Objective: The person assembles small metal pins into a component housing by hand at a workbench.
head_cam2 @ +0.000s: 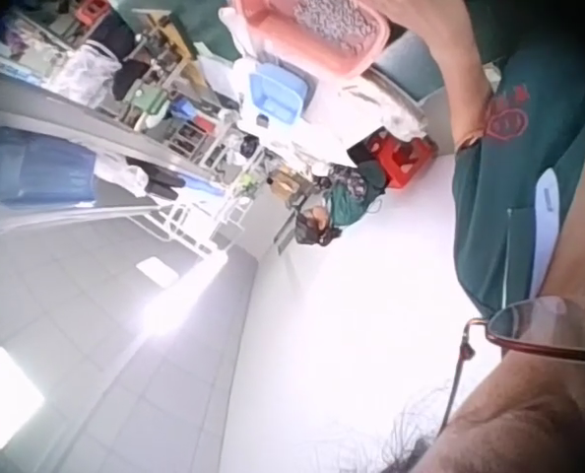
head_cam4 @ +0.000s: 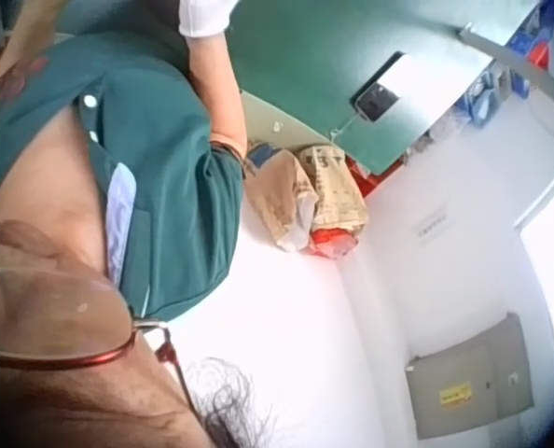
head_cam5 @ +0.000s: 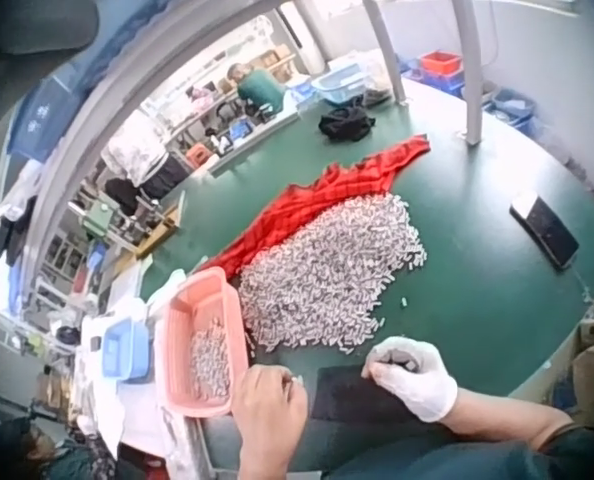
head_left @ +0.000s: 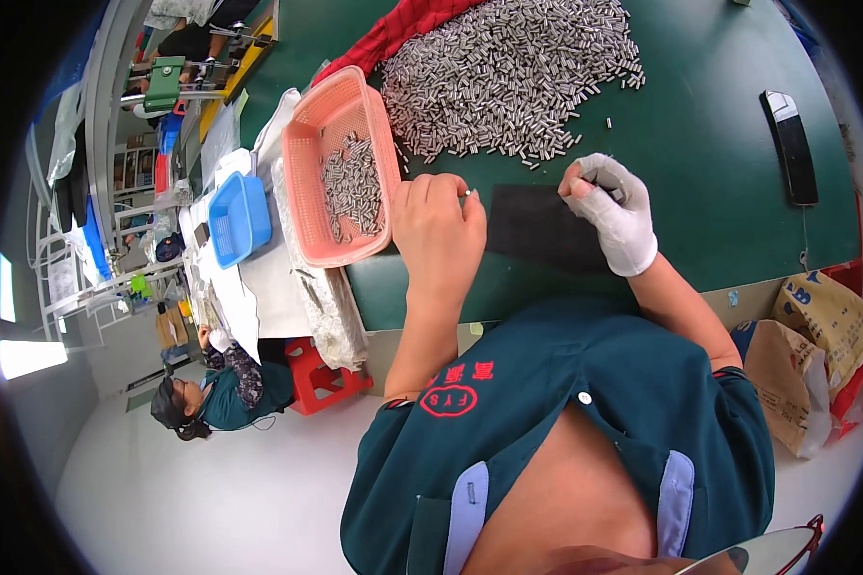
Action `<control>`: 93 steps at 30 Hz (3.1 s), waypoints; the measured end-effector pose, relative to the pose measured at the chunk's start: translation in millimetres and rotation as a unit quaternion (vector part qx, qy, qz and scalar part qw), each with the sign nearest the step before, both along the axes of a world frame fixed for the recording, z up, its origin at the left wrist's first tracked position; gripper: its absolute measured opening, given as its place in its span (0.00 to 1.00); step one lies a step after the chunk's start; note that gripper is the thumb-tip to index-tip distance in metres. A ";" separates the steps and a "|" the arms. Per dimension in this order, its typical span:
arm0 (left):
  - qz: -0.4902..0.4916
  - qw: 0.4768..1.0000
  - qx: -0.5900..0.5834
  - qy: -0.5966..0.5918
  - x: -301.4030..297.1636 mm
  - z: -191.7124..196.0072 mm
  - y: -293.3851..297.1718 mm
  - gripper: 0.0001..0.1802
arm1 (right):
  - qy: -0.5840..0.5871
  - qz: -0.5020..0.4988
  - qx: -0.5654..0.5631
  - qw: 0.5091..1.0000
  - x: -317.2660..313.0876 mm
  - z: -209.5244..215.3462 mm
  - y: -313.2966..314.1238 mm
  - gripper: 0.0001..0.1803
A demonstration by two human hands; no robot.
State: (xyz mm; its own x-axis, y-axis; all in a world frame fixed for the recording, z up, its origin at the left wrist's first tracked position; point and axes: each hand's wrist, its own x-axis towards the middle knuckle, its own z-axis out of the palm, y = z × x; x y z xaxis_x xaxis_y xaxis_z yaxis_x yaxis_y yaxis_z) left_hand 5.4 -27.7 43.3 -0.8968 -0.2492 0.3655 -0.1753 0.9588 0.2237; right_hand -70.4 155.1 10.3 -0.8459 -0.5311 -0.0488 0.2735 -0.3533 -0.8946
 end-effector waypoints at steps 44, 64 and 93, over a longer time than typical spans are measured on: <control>-0.174 0.984 0.042 -0.010 -40.9 -70.6 5.0 0.05 | -0.072 -0.036 -0.036 0.996 -9.0 -2.3 2.0 0.08; -0.157 0.974 0.162 0.009 -10.1 -74.7 42.7 0.07 | -0.068 -0.058 -0.101 0.991 -15.4 -12.6 3.6 0.21; -0.159 0.974 0.163 0.000 -10.4 -76.8 44.1 0.06 | -0.119 -0.039 -0.147 0.981 -18.7 -20.1 -3.2 0.27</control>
